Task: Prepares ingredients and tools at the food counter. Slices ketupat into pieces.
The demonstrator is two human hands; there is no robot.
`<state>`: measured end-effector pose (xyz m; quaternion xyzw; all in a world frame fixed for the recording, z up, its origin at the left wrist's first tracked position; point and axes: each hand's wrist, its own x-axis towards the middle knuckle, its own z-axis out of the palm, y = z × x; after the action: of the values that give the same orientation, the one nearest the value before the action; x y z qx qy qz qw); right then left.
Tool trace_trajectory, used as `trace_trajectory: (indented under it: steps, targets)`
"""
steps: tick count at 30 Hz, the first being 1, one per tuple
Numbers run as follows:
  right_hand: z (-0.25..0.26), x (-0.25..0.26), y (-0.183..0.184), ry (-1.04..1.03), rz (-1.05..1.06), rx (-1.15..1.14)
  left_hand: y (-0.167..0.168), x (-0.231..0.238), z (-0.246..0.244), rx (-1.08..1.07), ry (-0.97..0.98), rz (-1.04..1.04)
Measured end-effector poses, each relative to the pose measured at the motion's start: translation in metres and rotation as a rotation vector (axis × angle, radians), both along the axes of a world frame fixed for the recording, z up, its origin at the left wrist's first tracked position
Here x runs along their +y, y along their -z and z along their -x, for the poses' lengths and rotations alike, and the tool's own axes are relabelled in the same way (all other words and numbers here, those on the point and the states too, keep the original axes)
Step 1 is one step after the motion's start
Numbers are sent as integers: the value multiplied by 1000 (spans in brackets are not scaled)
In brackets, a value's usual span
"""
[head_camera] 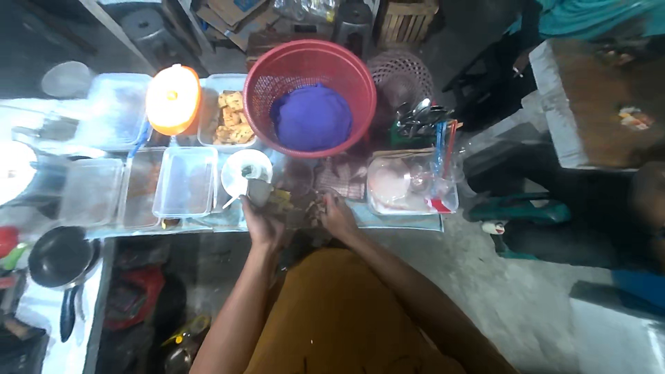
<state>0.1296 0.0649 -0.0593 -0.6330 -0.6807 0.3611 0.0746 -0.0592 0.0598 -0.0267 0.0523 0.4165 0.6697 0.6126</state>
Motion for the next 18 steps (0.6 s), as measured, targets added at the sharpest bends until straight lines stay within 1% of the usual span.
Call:
trace_trajectory:
  steps: [3, 6, 9, 11, 13, 18]
  targets:
    - [15, 4, 5, -39, -90, -99, -18, -17, 20, -67, -26, 14]
    - [21, 6, 8, -14, -97, -134, -30, -32, 32, -93, -51, 47]
    - [19, 5, -1, 93, -44, -2, -30, -44, 40, -89, -55, 35]
    - [16, 2, -4, 171, -98, 152, -26, -51, 46, -76, -50, 32]
    - [16, 0, -4, 229, -146, 250, -24, -55, 51, -83, -32, -13]
    - [15, -6, -10, 328, -151, 295, -23, -50, 66, 8, 69, 26]
